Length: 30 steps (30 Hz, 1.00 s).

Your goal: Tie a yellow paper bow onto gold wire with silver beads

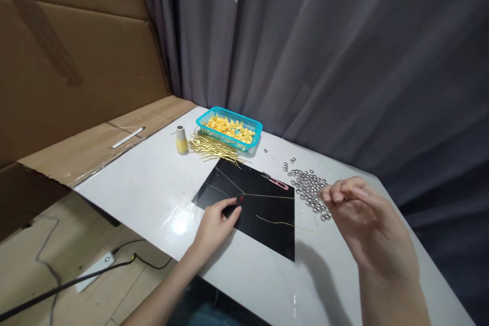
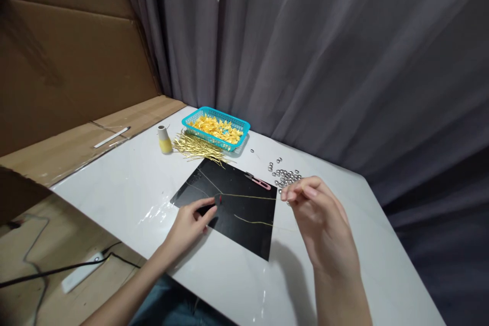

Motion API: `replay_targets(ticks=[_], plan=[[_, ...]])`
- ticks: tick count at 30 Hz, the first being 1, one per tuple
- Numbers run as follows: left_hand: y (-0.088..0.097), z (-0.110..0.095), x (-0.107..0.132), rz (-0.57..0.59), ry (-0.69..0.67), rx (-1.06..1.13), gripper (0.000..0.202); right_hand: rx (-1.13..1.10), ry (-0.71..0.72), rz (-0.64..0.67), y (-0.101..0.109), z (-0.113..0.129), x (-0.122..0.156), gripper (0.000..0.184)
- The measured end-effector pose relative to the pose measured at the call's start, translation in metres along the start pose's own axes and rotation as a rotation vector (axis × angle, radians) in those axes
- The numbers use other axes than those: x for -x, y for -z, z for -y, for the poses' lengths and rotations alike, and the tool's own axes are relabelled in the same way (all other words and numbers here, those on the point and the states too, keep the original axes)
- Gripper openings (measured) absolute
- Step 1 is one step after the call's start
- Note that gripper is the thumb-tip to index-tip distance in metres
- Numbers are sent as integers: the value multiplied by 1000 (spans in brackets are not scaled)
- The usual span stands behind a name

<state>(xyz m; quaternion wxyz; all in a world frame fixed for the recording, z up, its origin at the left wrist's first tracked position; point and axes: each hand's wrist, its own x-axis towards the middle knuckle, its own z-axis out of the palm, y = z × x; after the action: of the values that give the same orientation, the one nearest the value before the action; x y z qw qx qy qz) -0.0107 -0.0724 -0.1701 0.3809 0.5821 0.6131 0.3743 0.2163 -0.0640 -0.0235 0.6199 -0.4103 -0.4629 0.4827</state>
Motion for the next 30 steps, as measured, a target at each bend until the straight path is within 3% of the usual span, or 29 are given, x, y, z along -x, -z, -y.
replay_targets(ticks=[4,7,10,13,16,20,25,30], plan=[[30,7,-6,-57,-81,-77,24,1,-10,8,-1,0,-2,14],[56,0,-19,-131,-176,-136,26,-8,-6,5,-2,1,-3,13],[70,-18,-35,-16,-331,-184,27,-16,-6,8,-2,3,-4,13],[67,-37,-49,264,-459,-256,32,-32,-1,15,-2,5,-5,13],[56,-45,-60,426,-496,-358,44,-54,6,33,-2,6,-7,14],[47,-46,-69,503,-506,-435,40,-69,-2,32,-2,9,-7,14],[44,-49,-78,543,-542,-423,15,-57,0,-2,-2,12,-6,16],[43,-47,-84,567,-534,-387,24,-65,-1,-7,2,11,-5,16]])
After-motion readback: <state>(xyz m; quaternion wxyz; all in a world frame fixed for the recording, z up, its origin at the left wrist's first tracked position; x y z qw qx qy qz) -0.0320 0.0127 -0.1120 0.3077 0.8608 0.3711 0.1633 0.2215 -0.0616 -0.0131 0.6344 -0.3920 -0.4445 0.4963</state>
